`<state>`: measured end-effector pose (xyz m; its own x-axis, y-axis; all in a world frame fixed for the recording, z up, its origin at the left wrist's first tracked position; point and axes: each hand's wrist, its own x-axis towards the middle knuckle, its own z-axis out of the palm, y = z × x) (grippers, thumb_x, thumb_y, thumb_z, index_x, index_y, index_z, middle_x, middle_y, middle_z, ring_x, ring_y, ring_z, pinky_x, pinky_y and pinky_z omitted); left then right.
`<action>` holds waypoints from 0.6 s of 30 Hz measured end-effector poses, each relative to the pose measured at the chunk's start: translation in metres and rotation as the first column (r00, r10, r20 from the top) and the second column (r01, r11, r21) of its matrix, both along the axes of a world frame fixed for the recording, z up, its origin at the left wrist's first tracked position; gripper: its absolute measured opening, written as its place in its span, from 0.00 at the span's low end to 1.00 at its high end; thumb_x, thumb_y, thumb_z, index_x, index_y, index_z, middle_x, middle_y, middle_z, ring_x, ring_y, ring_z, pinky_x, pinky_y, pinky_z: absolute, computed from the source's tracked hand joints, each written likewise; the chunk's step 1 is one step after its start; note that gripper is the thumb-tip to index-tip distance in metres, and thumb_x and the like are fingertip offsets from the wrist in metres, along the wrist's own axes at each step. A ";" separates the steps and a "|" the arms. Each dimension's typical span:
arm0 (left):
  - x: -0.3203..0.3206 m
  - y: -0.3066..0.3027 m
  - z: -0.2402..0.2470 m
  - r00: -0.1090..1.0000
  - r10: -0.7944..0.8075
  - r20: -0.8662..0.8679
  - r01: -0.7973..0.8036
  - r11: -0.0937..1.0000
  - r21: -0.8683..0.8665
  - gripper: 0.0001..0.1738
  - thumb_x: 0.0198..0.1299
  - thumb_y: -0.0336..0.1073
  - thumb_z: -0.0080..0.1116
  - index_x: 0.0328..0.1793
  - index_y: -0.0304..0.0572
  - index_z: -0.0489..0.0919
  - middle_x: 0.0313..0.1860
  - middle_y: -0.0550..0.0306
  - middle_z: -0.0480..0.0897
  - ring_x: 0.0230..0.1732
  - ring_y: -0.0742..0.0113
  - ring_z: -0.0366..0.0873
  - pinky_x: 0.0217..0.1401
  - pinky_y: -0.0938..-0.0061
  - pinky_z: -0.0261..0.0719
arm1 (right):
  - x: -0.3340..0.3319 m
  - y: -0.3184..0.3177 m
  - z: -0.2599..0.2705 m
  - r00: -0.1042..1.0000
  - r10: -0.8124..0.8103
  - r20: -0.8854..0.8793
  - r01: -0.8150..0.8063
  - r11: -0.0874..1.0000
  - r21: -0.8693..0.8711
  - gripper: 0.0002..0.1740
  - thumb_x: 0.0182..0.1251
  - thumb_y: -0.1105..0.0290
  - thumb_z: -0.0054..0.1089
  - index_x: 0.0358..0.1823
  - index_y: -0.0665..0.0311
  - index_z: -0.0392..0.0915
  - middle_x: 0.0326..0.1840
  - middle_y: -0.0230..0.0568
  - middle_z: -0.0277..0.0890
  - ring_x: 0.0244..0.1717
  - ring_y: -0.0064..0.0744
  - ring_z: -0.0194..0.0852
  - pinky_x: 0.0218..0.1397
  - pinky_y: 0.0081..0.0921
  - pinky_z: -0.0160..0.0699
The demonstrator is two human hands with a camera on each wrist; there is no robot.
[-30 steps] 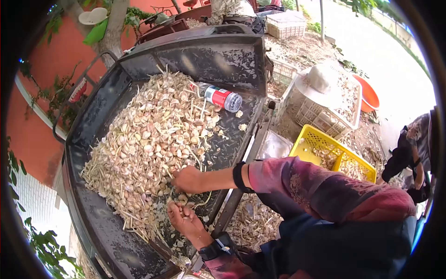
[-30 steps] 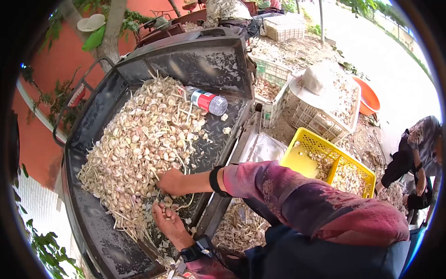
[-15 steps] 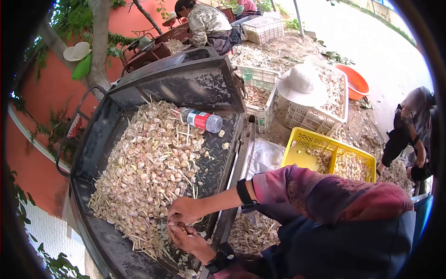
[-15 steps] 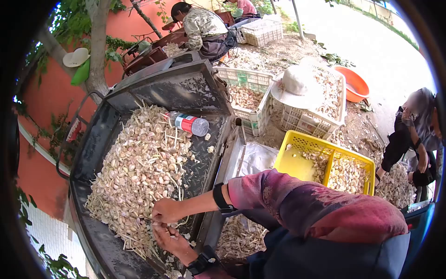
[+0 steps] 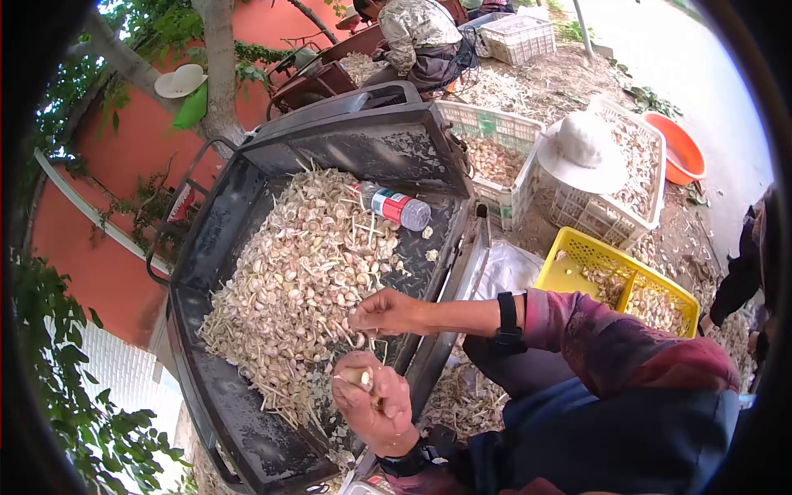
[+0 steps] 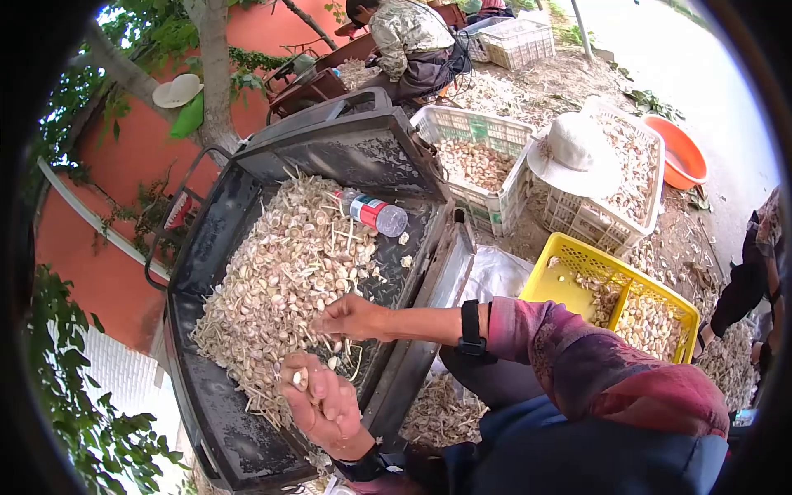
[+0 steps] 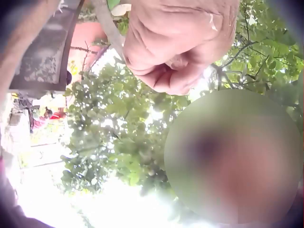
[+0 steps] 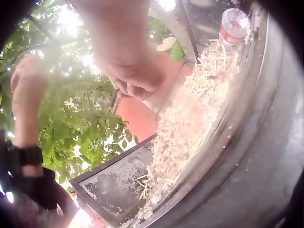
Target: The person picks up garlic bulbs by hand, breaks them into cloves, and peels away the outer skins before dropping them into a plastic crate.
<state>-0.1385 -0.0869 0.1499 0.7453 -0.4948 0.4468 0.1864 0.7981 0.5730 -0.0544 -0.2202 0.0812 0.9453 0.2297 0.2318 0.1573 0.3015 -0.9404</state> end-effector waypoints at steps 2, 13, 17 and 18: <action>-0.034 -0.022 0.046 0.976 -0.201 0.083 0.205 0.978 -0.044 0.11 0.56 0.32 0.58 0.40 0.29 0.73 0.24 0.54 0.75 0.12 0.74 0.68 0.10 0.85 0.63 | -0.011 -0.002 0.004 0.998 0.044 -0.047 -0.043 0.999 0.015 0.16 0.64 0.55 0.54 0.36 0.62 0.78 0.21 0.26 0.70 0.16 0.10 0.56 0.16 0.12 0.52; -0.090 -0.105 0.098 0.596 -0.690 0.411 0.755 0.655 0.005 0.17 0.50 0.26 0.63 0.39 0.12 0.74 0.25 0.46 0.77 0.22 0.70 0.75 0.20 0.80 0.72 | -0.039 0.003 -0.007 0.992 0.114 -0.047 -0.105 0.982 0.155 0.14 0.62 0.57 0.57 0.30 0.60 0.78 0.20 0.23 0.68 0.17 0.09 0.55 0.15 0.11 0.49; -0.102 -0.142 0.086 0.544 -0.683 0.487 0.821 0.554 -0.141 0.21 0.52 0.32 0.63 0.41 0.13 0.74 0.28 0.45 0.78 0.24 0.69 0.76 0.23 0.81 0.74 | -0.052 0.003 -0.011 0.989 0.147 -0.017 -0.141 0.970 0.197 0.13 0.63 0.57 0.57 0.32 0.60 0.79 0.21 0.23 0.69 0.18 0.09 0.56 0.16 0.11 0.51; -0.104 -0.147 0.084 0.516 -0.707 0.483 0.840 0.528 -0.126 0.22 0.53 0.33 0.63 0.42 0.13 0.74 0.29 0.45 0.78 0.24 0.68 0.76 0.23 0.82 0.74 | -0.055 0.001 -0.012 0.987 0.160 -0.015 -0.153 0.966 0.210 0.13 0.63 0.57 0.57 0.32 0.60 0.79 0.21 0.23 0.69 0.18 0.09 0.56 0.16 0.11 0.51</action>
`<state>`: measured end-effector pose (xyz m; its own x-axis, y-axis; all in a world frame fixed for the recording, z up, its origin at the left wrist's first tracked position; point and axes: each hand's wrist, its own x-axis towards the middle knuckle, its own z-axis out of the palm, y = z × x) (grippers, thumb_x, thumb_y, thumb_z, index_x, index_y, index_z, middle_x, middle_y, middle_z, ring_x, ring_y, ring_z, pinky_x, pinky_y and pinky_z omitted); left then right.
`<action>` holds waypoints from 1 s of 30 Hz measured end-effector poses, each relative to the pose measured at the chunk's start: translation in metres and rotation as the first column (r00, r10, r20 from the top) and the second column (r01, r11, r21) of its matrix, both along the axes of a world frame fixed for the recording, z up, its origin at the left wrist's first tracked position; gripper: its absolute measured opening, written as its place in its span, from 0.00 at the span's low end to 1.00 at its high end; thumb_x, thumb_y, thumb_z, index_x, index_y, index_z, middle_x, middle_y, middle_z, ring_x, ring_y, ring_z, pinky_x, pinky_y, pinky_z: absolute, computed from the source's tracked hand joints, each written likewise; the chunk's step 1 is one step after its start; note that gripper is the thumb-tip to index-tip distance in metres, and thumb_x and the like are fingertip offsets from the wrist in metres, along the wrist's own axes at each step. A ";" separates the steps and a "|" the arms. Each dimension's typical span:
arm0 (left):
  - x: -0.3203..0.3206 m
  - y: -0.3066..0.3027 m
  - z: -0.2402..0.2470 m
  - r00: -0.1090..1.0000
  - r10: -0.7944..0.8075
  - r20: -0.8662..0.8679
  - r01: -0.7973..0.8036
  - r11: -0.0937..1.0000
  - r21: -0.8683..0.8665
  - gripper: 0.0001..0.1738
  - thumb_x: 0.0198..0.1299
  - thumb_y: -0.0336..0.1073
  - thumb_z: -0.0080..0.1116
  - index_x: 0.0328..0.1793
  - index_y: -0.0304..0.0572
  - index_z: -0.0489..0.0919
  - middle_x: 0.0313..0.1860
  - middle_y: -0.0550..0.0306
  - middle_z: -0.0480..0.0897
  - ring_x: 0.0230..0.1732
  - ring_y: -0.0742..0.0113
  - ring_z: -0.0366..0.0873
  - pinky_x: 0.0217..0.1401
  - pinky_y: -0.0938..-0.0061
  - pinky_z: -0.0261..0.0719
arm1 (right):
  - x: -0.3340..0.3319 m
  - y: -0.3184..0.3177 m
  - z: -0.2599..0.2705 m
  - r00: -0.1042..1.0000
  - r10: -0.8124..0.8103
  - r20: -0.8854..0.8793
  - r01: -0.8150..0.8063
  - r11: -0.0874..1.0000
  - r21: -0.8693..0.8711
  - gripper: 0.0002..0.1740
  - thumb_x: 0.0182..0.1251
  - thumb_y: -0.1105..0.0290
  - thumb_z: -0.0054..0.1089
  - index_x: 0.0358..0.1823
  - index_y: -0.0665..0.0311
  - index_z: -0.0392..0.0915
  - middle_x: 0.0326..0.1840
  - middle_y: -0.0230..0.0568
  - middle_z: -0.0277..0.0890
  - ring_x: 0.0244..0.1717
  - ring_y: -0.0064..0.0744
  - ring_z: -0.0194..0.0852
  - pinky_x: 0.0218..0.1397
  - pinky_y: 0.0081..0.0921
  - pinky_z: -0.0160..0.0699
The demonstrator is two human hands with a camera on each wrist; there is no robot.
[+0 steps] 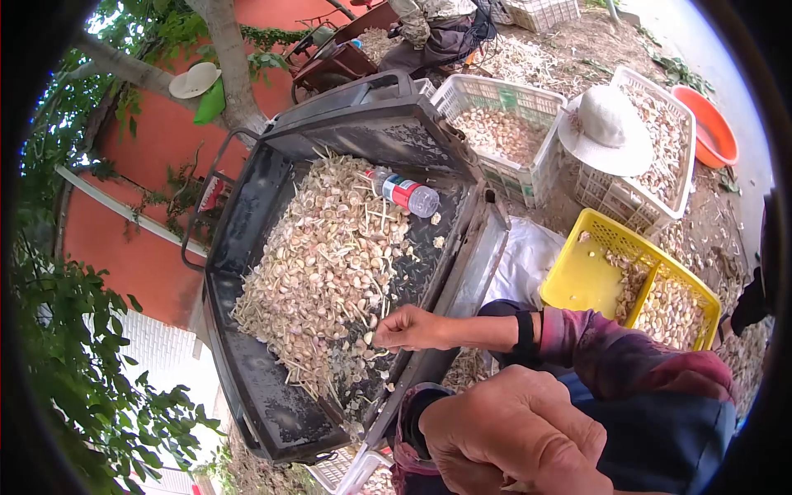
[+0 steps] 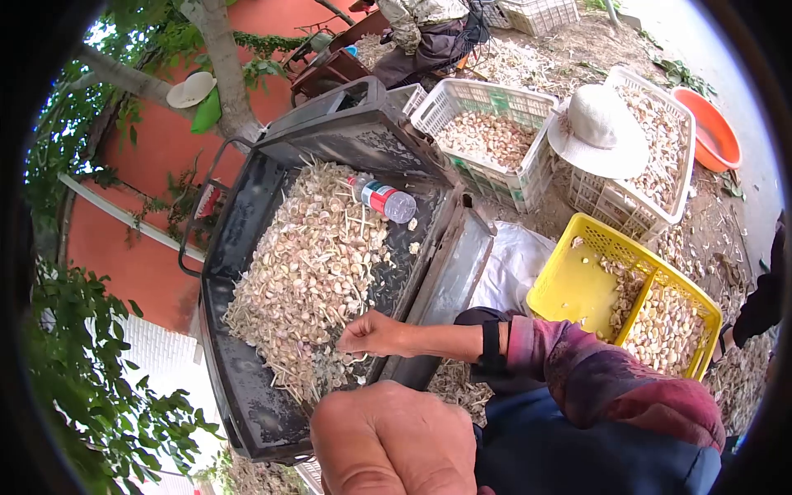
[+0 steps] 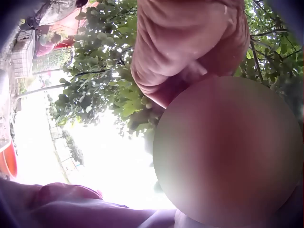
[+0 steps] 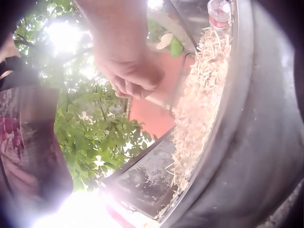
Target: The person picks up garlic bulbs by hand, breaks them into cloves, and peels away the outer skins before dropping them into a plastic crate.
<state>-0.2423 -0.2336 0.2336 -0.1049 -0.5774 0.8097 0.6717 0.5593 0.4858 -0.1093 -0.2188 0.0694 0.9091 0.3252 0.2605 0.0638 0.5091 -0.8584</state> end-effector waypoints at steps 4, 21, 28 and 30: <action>-0.012 -0.025 -0.004 0.997 0.043 -0.066 -0.040 0.998 0.052 0.22 0.53 0.33 0.63 0.42 0.13 0.74 0.30 0.44 0.78 0.24 0.68 0.76 0.23 0.82 0.73 | -0.013 -0.016 -0.004 0.999 -0.014 -0.042 0.016 0.998 0.068 0.13 0.64 0.59 0.56 0.31 0.61 0.79 0.20 0.23 0.68 0.17 0.09 0.55 0.16 0.12 0.49; 0.007 -0.048 -0.018 0.944 0.297 0.143 -0.328 0.892 0.312 0.16 0.61 0.40 0.52 0.44 0.33 0.67 0.24 0.56 0.69 0.11 0.75 0.64 0.09 0.85 0.60 | -0.018 -0.051 -0.041 0.990 0.021 -0.137 0.007 0.980 0.199 0.10 0.64 0.63 0.55 0.35 0.62 0.79 0.23 0.27 0.70 0.17 0.10 0.56 0.16 0.11 0.51; 0.060 0.020 -0.104 0.599 0.778 -0.189 -0.458 0.526 0.717 0.16 0.64 0.41 0.45 0.52 0.39 0.66 0.31 0.55 0.71 0.15 0.77 0.62 0.12 0.87 0.59 | -0.028 -0.083 -0.033 0.975 -0.214 -0.062 0.221 0.965 0.142 0.04 0.59 0.73 0.55 0.35 0.64 0.76 0.31 0.29 0.76 0.32 0.17 0.72 0.36 0.17 0.73; 0.067 0.050 -0.130 0.523 0.828 -0.202 -0.414 0.454 0.789 0.15 0.62 0.38 0.48 0.52 0.40 0.67 0.34 0.55 0.72 0.18 0.77 0.64 0.13 0.88 0.59 | -0.017 -0.074 -0.059 0.963 -0.157 -0.220 0.193 0.969 0.154 0.08 0.65 0.68 0.51 0.34 0.65 0.75 0.29 0.30 0.75 0.28 0.16 0.72 0.31 0.14 0.73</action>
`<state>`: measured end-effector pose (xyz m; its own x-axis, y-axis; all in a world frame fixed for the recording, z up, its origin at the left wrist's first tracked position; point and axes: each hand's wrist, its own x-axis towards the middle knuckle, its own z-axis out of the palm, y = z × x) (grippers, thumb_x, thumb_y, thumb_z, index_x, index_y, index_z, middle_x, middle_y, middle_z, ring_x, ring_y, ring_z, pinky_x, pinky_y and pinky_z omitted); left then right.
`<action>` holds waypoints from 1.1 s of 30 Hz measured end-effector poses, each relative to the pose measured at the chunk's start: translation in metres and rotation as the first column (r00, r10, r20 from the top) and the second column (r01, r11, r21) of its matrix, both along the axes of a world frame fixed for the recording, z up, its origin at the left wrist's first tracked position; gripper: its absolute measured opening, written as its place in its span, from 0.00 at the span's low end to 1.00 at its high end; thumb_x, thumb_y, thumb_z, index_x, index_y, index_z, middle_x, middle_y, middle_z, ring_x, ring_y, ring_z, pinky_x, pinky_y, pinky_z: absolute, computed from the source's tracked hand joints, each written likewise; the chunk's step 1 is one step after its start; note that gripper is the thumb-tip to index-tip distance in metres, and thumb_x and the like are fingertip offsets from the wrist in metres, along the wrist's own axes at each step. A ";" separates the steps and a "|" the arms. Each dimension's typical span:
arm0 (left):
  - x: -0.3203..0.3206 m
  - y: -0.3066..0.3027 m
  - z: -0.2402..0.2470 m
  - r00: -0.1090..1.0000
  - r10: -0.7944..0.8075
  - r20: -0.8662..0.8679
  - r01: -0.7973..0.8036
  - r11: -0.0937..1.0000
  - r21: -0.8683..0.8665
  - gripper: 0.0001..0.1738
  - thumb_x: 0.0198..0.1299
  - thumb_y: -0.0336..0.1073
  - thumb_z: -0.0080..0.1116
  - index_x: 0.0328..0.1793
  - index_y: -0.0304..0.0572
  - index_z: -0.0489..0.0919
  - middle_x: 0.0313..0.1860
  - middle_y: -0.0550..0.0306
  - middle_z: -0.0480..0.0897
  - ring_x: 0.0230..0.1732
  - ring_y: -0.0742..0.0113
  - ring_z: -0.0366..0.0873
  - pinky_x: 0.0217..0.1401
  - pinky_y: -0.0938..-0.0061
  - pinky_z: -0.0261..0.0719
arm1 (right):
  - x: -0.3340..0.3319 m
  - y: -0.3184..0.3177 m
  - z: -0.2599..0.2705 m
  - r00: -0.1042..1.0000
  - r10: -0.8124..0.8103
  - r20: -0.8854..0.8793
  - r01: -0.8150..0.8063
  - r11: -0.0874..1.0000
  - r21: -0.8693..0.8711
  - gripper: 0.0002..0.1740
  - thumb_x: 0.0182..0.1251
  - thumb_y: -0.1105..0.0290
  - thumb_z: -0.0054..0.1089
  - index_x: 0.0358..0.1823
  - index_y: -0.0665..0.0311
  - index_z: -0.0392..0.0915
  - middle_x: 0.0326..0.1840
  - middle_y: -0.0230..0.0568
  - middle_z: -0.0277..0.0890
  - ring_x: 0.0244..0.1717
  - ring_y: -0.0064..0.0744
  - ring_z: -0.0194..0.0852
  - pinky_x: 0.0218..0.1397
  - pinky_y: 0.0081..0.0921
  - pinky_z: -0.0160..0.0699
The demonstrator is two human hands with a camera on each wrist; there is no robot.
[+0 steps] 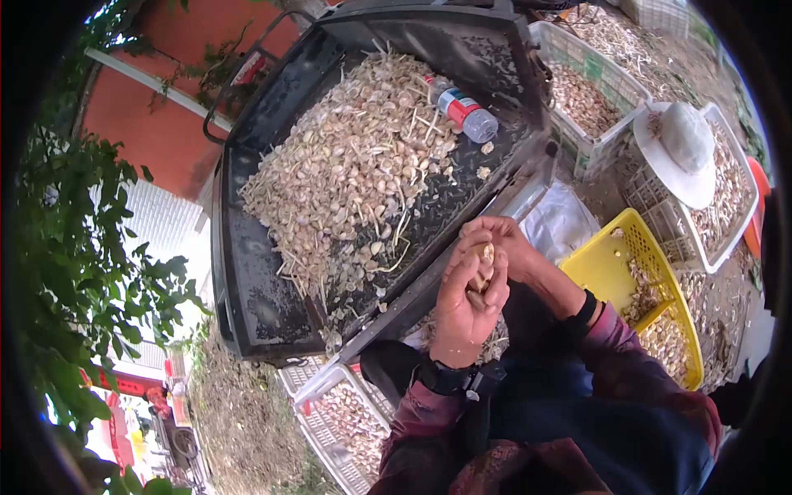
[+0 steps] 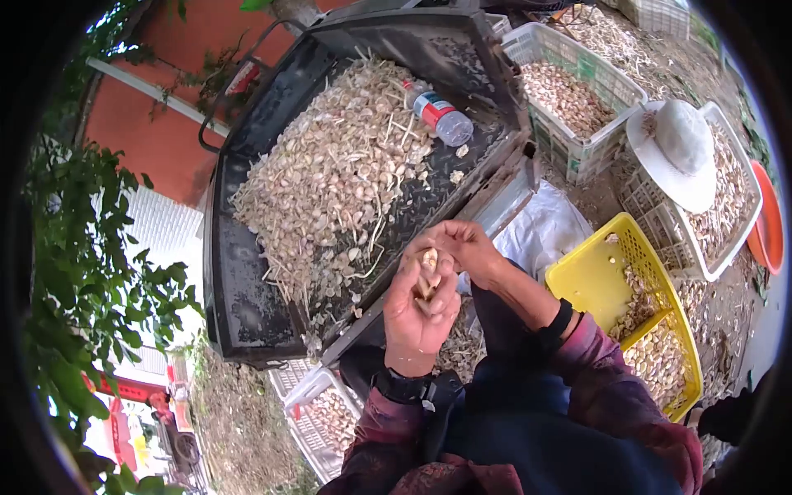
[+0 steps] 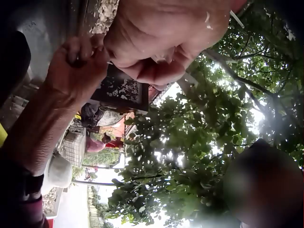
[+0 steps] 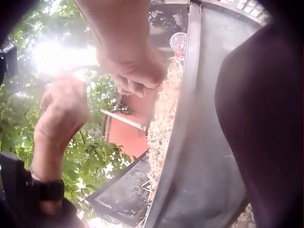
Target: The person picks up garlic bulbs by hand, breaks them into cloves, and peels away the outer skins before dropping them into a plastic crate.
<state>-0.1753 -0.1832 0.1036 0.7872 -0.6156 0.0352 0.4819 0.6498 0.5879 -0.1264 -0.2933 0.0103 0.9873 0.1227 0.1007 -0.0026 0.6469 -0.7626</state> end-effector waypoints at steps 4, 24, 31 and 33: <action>-0.003 0.074 -0.036 0.981 0.178 -0.079 -0.173 0.983 0.070 0.16 0.58 0.34 0.52 0.53 0.41 0.72 0.37 0.55 0.74 0.21 0.77 0.64 0.17 0.90 0.59 | 0.003 0.021 0.004 0.994 -0.032 -0.105 0.017 0.990 -0.142 0.09 0.64 0.65 0.54 0.33 0.64 0.76 0.17 0.24 0.64 0.13 0.10 0.49 0.14 0.12 0.43; -0.151 0.439 -0.205 0.025 0.996 0.090 -0.779 -0.037 0.625 0.07 0.50 0.26 0.60 0.34 0.42 0.74 0.27 0.56 0.79 0.18 0.78 0.68 0.16 0.86 0.62 | 0.071 0.145 0.024 0.973 0.226 -0.047 -0.223 0.867 -0.446 0.11 0.65 0.64 0.54 0.39 0.66 0.74 0.23 0.26 0.66 0.13 0.07 0.47 0.14 0.08 0.44; -0.170 0.467 -0.252 -0.109 0.986 0.123 -0.737 -0.164 0.655 0.09 0.48 0.26 0.62 0.32 0.41 0.72 0.24 0.55 0.78 0.17 0.76 0.68 0.16 0.85 0.63 | 0.081 0.176 0.034 0.956 0.285 -0.066 -0.274 0.793 -0.543 0.10 0.64 0.65 0.54 0.37 0.65 0.76 0.23 0.28 0.68 0.13 0.08 0.48 0.15 0.09 0.46; -0.176 0.479 -0.263 -0.084 0.983 0.162 -0.743 -0.170 0.647 0.09 0.48 0.25 0.62 0.32 0.39 0.72 0.22 0.56 0.76 0.16 0.76 0.68 0.16 0.85 0.62 | 0.089 0.181 0.042 0.948 0.313 -0.059 -0.284 0.748 -0.599 0.10 0.64 0.66 0.54 0.37 0.65 0.76 0.22 0.29 0.68 0.15 0.08 0.51 0.16 0.09 0.48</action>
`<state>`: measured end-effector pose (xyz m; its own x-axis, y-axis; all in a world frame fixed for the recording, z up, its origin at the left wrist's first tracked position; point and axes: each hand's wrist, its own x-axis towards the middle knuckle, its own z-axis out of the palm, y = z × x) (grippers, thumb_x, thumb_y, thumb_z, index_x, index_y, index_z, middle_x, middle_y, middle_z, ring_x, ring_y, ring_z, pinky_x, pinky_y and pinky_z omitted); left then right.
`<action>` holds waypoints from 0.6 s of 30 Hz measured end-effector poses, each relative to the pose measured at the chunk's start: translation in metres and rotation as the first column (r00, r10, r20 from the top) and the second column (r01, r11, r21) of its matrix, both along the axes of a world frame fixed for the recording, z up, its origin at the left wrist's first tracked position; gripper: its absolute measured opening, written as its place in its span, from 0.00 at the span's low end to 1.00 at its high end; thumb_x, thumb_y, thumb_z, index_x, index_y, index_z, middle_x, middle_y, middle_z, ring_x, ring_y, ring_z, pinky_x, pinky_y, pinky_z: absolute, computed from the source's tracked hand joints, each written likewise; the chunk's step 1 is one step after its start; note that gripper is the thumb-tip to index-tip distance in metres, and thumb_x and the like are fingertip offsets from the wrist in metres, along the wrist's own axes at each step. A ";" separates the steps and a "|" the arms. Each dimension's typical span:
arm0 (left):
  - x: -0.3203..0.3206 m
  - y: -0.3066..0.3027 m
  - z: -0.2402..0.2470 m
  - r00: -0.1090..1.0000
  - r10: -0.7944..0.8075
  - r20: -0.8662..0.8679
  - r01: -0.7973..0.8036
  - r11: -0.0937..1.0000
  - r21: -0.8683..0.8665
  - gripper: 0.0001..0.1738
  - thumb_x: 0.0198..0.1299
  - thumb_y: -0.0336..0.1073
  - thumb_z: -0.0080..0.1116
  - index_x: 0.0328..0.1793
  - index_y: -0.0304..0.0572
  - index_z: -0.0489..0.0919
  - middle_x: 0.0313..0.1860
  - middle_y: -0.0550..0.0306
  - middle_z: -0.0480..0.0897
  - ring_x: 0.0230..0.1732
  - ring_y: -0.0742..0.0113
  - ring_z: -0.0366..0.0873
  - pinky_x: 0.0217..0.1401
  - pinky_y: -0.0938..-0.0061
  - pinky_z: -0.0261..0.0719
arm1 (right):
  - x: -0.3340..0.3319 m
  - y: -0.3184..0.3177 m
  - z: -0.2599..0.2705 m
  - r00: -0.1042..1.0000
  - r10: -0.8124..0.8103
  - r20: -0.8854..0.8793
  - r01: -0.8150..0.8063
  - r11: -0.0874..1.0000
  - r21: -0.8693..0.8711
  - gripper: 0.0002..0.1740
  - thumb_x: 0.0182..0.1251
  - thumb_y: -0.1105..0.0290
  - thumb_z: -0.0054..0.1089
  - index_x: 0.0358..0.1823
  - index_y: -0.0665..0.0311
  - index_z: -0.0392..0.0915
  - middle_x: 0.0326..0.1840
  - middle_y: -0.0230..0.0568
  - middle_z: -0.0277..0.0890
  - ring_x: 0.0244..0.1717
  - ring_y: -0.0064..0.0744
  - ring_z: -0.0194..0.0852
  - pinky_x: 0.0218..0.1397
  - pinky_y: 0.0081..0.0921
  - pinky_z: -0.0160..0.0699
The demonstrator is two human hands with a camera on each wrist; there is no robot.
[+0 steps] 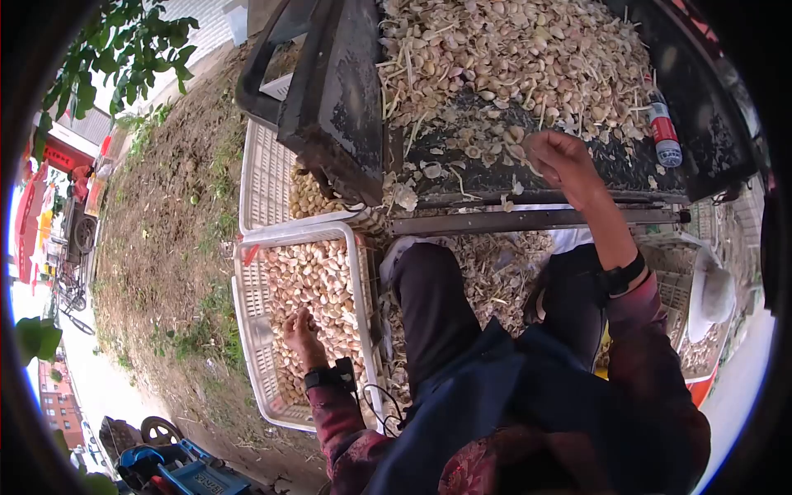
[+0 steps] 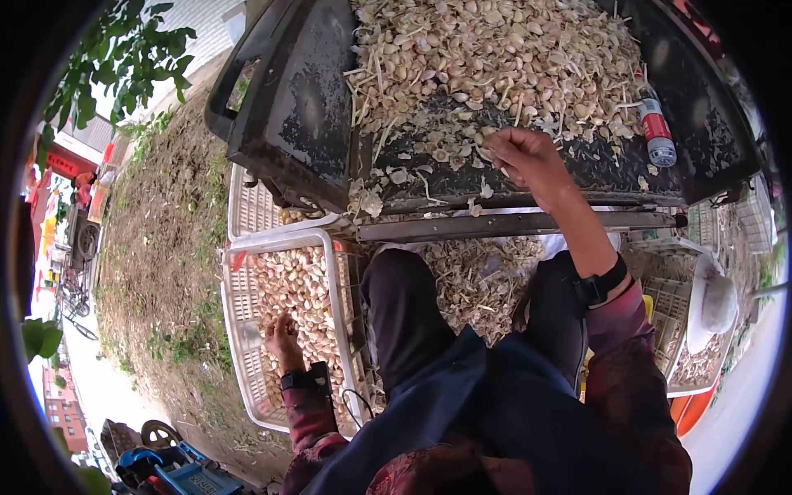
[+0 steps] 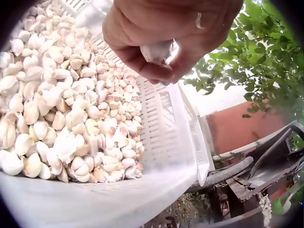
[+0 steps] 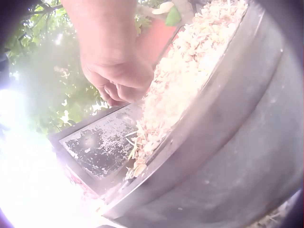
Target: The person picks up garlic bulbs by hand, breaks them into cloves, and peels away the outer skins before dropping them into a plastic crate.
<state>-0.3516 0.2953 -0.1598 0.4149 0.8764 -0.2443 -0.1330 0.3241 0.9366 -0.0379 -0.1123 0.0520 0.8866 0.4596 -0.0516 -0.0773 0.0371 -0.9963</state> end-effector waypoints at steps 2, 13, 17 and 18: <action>-0.003 0.010 -0.009 0.999 0.010 -0.036 -0.010 1.000 0.013 0.08 0.48 0.25 0.62 0.31 0.37 0.73 0.20 0.57 0.75 0.16 0.76 0.67 0.15 0.86 0.60 | 0.010 0.004 0.010 1.000 -0.023 0.016 0.023 0.999 -0.044 0.10 0.64 0.66 0.54 0.37 0.66 0.77 0.23 0.29 0.69 0.16 0.08 0.54 0.17 0.10 0.50; -0.024 0.048 -0.034 0.913 0.120 -0.390 0.011 0.948 0.317 0.16 0.53 0.34 0.60 0.45 0.30 0.77 0.30 0.61 0.78 0.27 0.75 0.70 0.30 0.82 0.67 | 0.095 0.028 -0.011 0.735 0.215 0.643 0.339 0.706 -0.623 0.12 0.55 0.63 0.57 0.38 0.61 0.80 0.32 0.45 0.79 0.31 0.40 0.77 0.38 0.31 0.74; -0.028 0.053 -0.035 0.868 0.131 -0.480 0.083 0.913 0.399 0.15 0.53 0.34 0.61 0.44 0.30 0.77 0.28 0.61 0.77 0.27 0.74 0.69 0.30 0.81 0.68 | 0.112 0.052 -0.021 0.670 0.333 0.663 0.356 0.640 -0.681 0.12 0.54 0.63 0.55 0.38 0.59 0.79 0.35 0.45 0.78 0.39 0.45 0.76 0.42 0.38 0.74; -0.028 0.050 -0.032 0.854 0.143 -0.501 0.118 0.883 0.453 0.15 0.53 0.33 0.60 0.43 0.30 0.77 0.28 0.61 0.77 0.27 0.74 0.69 0.30 0.81 0.68 | 0.114 0.059 -0.019 0.703 0.418 0.575 0.347 0.504 -0.791 0.12 0.53 0.62 0.56 0.37 0.60 0.79 0.35 0.46 0.78 0.40 0.45 0.76 0.42 0.39 0.74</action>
